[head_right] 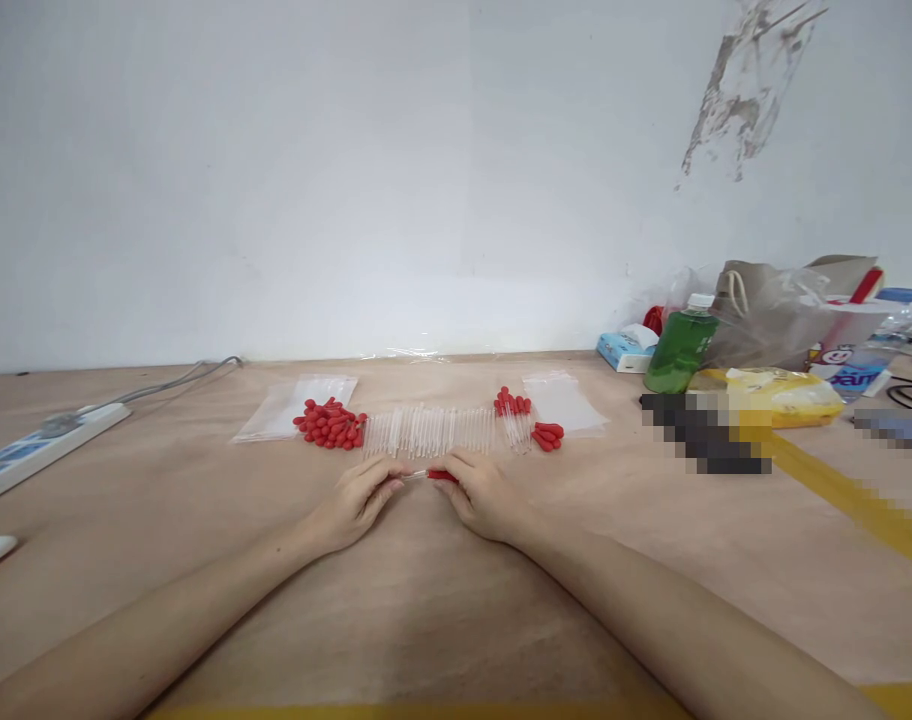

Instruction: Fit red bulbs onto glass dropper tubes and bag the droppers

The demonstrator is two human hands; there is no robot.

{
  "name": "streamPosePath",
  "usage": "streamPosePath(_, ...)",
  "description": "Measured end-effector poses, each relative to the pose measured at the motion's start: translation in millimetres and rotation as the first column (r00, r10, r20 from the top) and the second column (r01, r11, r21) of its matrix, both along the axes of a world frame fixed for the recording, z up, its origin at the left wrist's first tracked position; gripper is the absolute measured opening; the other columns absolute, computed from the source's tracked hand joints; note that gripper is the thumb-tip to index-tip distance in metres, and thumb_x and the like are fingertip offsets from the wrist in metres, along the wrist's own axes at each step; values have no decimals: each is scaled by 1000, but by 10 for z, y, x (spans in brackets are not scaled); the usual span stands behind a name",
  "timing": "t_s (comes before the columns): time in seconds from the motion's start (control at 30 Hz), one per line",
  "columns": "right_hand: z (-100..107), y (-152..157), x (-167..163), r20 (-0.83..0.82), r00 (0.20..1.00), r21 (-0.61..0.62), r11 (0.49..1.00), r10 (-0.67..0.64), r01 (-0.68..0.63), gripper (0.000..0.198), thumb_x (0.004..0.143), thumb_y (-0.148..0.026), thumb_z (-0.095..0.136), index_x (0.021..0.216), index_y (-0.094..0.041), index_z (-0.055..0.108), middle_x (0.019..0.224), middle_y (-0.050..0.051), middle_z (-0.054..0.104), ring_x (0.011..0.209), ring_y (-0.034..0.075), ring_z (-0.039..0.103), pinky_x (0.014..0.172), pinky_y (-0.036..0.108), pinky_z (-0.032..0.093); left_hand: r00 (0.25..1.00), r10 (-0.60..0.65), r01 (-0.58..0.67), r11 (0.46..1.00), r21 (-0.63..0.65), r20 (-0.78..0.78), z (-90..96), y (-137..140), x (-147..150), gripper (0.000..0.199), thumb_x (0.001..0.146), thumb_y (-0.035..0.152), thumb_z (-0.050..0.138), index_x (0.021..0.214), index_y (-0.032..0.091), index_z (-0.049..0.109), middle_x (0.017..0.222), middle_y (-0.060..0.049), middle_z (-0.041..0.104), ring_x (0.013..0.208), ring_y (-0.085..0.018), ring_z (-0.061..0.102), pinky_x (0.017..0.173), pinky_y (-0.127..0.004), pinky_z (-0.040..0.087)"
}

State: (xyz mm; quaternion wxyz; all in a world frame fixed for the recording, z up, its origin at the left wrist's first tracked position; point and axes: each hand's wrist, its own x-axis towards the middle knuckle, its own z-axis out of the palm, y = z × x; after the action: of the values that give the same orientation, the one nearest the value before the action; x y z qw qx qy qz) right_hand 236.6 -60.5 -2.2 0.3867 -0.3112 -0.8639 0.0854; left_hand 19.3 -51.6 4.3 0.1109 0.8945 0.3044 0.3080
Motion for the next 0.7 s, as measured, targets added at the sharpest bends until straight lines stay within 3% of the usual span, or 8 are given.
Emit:
streamPosePath(0.23,24,-14,-26,-65,998,14,1000,-6,7,15,85,-20,45,94,-18,57,82,5,59,73,13,55,66,26,46,999,-41,40,998,49,7,-4,8,9,20,89,18,36,98,15,54,83,-5,54,77,-13,51,69,-25,42)
streamPosePath(0.47,-8,3,-25,-143,986,66,995,80,-71,13,85,-19,46,89,-18,59,78,4,62,70,12,56,63,24,46,996,-89,87,992,89,17,-31,14,6,19,87,15,39,98,16,55,88,-6,59,80,-13,55,70,-25,44)
streamPosePath(0.7,-55,14,-13,-93,991,119,990,92,-80,14,85,-20,45,91,-17,58,77,5,62,69,13,56,62,24,46,994,-105,104,984,146,2,-77,25,-3,22,87,16,40,100,16,57,81,-5,60,73,-13,56,65,-23,45)
